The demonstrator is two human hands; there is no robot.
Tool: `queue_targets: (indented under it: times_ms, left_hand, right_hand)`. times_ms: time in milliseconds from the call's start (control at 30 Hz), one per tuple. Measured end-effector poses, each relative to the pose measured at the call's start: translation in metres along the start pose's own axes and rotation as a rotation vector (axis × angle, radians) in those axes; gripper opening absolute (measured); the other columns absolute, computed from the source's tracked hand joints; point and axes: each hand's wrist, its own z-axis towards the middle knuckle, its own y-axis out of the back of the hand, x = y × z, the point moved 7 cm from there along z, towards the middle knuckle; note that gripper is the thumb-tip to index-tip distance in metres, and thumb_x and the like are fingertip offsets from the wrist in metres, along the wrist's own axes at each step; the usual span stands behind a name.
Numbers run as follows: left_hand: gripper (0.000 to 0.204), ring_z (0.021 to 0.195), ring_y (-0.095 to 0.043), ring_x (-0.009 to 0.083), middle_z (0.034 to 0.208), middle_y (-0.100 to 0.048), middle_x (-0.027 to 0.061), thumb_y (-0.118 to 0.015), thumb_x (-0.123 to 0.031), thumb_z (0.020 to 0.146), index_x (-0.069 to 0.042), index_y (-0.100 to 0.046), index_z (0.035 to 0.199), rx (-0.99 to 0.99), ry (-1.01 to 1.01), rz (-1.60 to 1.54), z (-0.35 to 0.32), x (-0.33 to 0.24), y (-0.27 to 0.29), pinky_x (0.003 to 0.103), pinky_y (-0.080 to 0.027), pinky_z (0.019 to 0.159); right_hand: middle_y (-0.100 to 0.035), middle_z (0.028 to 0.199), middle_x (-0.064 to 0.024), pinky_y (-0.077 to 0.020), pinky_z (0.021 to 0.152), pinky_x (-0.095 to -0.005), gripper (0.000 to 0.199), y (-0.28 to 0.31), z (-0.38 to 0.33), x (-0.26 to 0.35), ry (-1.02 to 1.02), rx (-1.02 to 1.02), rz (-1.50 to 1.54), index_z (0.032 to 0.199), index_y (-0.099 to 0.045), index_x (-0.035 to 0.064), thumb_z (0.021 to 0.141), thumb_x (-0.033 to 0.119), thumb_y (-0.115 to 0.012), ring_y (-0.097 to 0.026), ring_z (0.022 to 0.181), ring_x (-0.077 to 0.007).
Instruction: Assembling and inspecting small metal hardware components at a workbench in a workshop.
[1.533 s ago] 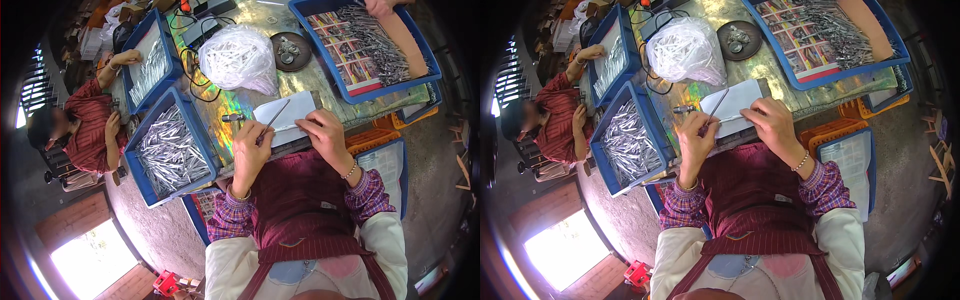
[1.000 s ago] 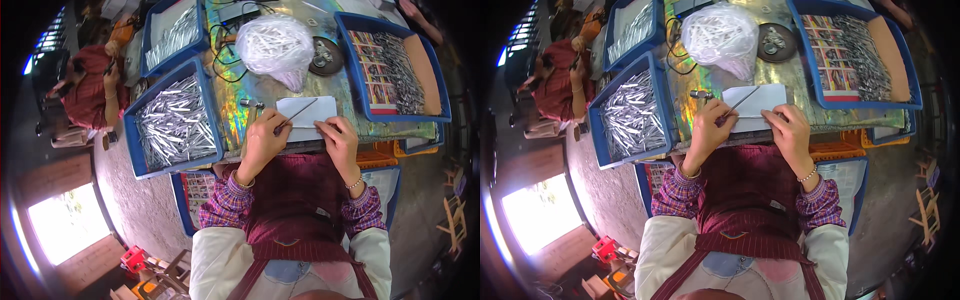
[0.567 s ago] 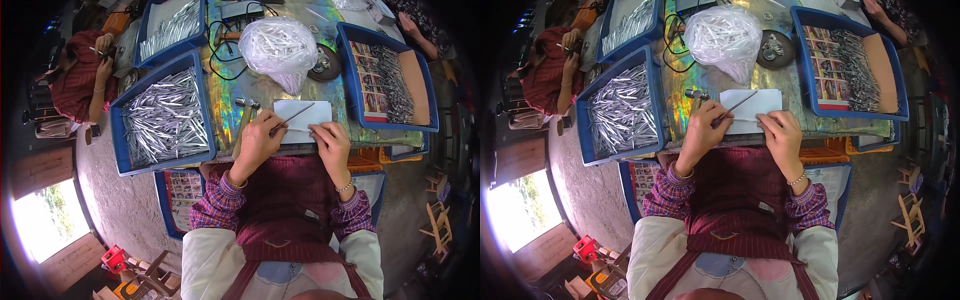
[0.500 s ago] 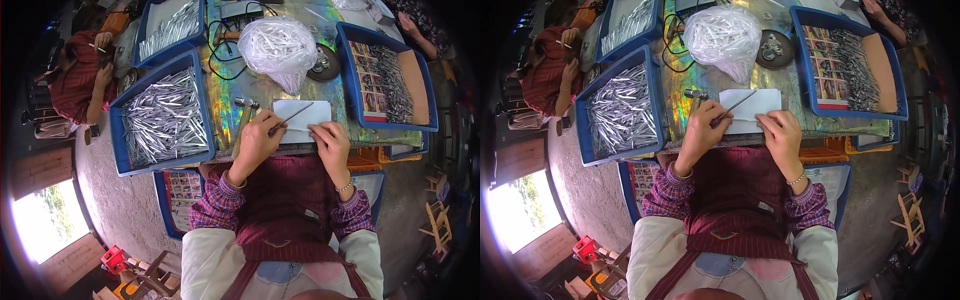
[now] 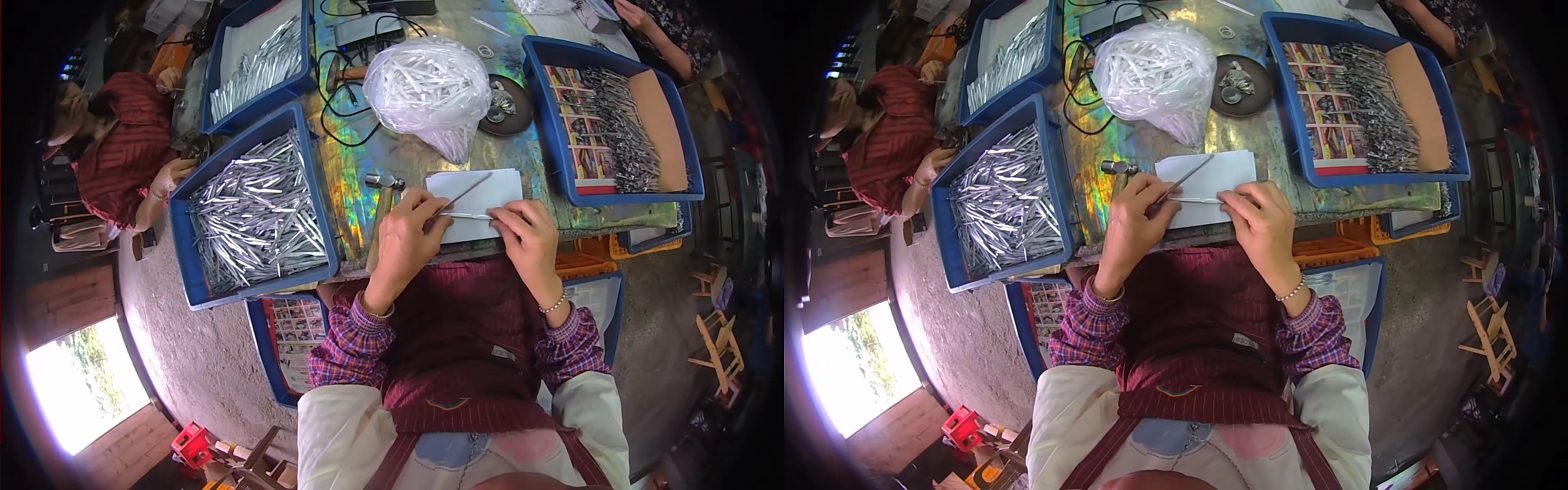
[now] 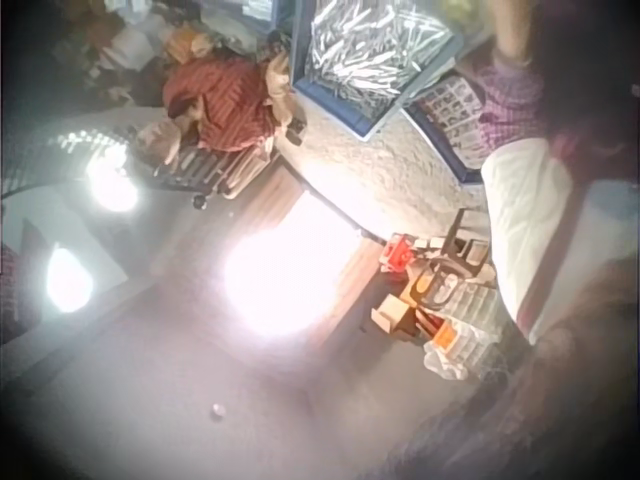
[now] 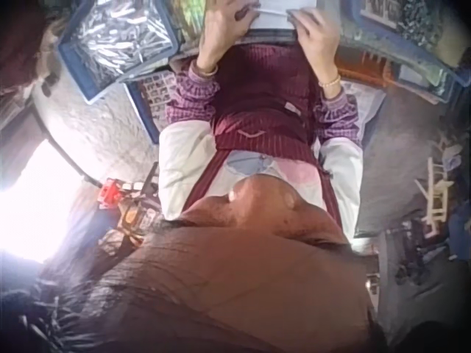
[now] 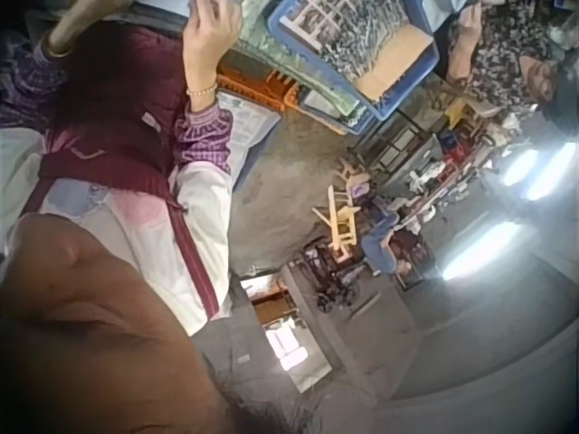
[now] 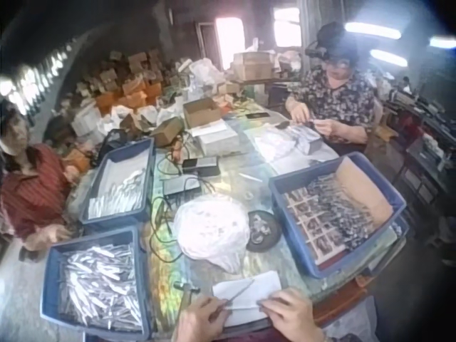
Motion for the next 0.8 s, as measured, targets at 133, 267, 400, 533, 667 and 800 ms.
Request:
queue_targets:
  times_ms: [133, 267, 400, 533, 667, 800]
  left_hand:
    - [0.016, 0.061, -0.056, 0.0205, 0.081, -0.058, 0.0077, -0.069, -0.003, 0.069, -0.002, -0.065, 0.084, -0.008, -0.161, 0.116, 0.002, -0.015, -0.005, 0.03, -0.045, 0.055]
    - [0.016, 0.07, -0.058, 0.0261, 0.078, -0.058, 0.0076, -0.07, -0.005, 0.068, -0.005, -0.066, 0.083, -0.021, -0.14, 0.107, 0.004, -0.014, -0.012, 0.034, -0.046, 0.06]
    - [0.013, 0.071, -0.06, 0.0267, 0.078, -0.062, 0.0104, -0.069, -0.002, 0.066, -0.002, -0.065, 0.079, -0.076, -0.131, 0.017, 0.004, -0.012, -0.01, 0.034, -0.048, 0.063]
    - [0.015, 0.07, -0.06, 0.0255, 0.078, -0.061, 0.0089, -0.07, 0.0, 0.066, -0.003, -0.066, 0.079, -0.07, -0.175, 0.044, 0.003, -0.014, -0.007, 0.034, -0.048, 0.062]
    - [0.016, 0.071, -0.059, 0.0245, 0.077, -0.061, 0.0074, -0.07, 0.0, 0.065, -0.005, -0.066, 0.08, -0.058, -0.237, 0.094, 0.003, -0.02, -0.008, 0.034, -0.048, 0.062]
    - [0.017, 0.072, -0.059, 0.0241, 0.077, -0.061, 0.0069, -0.07, 0.0, 0.065, -0.006, -0.066, 0.08, -0.057, -0.264, 0.135, 0.004, -0.026, -0.009, 0.034, -0.047, 0.062]
  right_hand:
    - [-0.056, 0.076, -0.0015, -0.0419, 0.063, -0.0332, 0.02, -0.001, -0.001, -0.001, 0.005, 0.0, 0.005, 0.084, -0.067, 0.0099, 0.066, 0.004, -0.069, -0.053, 0.072, -0.0211]
    - [-0.057, 0.077, -0.0019, -0.0423, 0.064, -0.0332, 0.02, 0.001, -0.002, -0.003, 0.003, 0.001, 0.04, 0.085, -0.066, 0.0087, 0.066, 0.002, -0.067, -0.054, 0.074, -0.0213]
    - [-0.057, 0.079, -0.0026, -0.0428, 0.066, -0.0333, 0.023, 0.003, -0.004, -0.006, -0.019, -0.004, 0.06, 0.089, -0.065, 0.0081, 0.068, 0.001, -0.066, -0.055, 0.076, -0.0221]
    - [-0.059, 0.078, -0.0058, -0.0438, 0.065, -0.0337, 0.025, 0.006, -0.003, -0.007, -0.033, -0.022, 0.108, 0.09, -0.065, 0.0047, 0.067, -0.004, -0.065, -0.055, 0.074, -0.0246]
    - [-0.059, 0.079, -0.0058, -0.0439, 0.065, -0.0337, 0.024, 0.007, -0.004, -0.008, -0.039, -0.026, 0.115, 0.089, -0.065, 0.0043, 0.067, -0.003, -0.066, -0.055, 0.074, -0.0247]
    - [-0.059, 0.079, -0.0058, -0.0441, 0.065, -0.0336, 0.023, 0.006, -0.004, -0.009, -0.03, -0.028, 0.119, 0.088, -0.065, 0.004, 0.066, -0.003, -0.067, -0.055, 0.074, -0.0247]
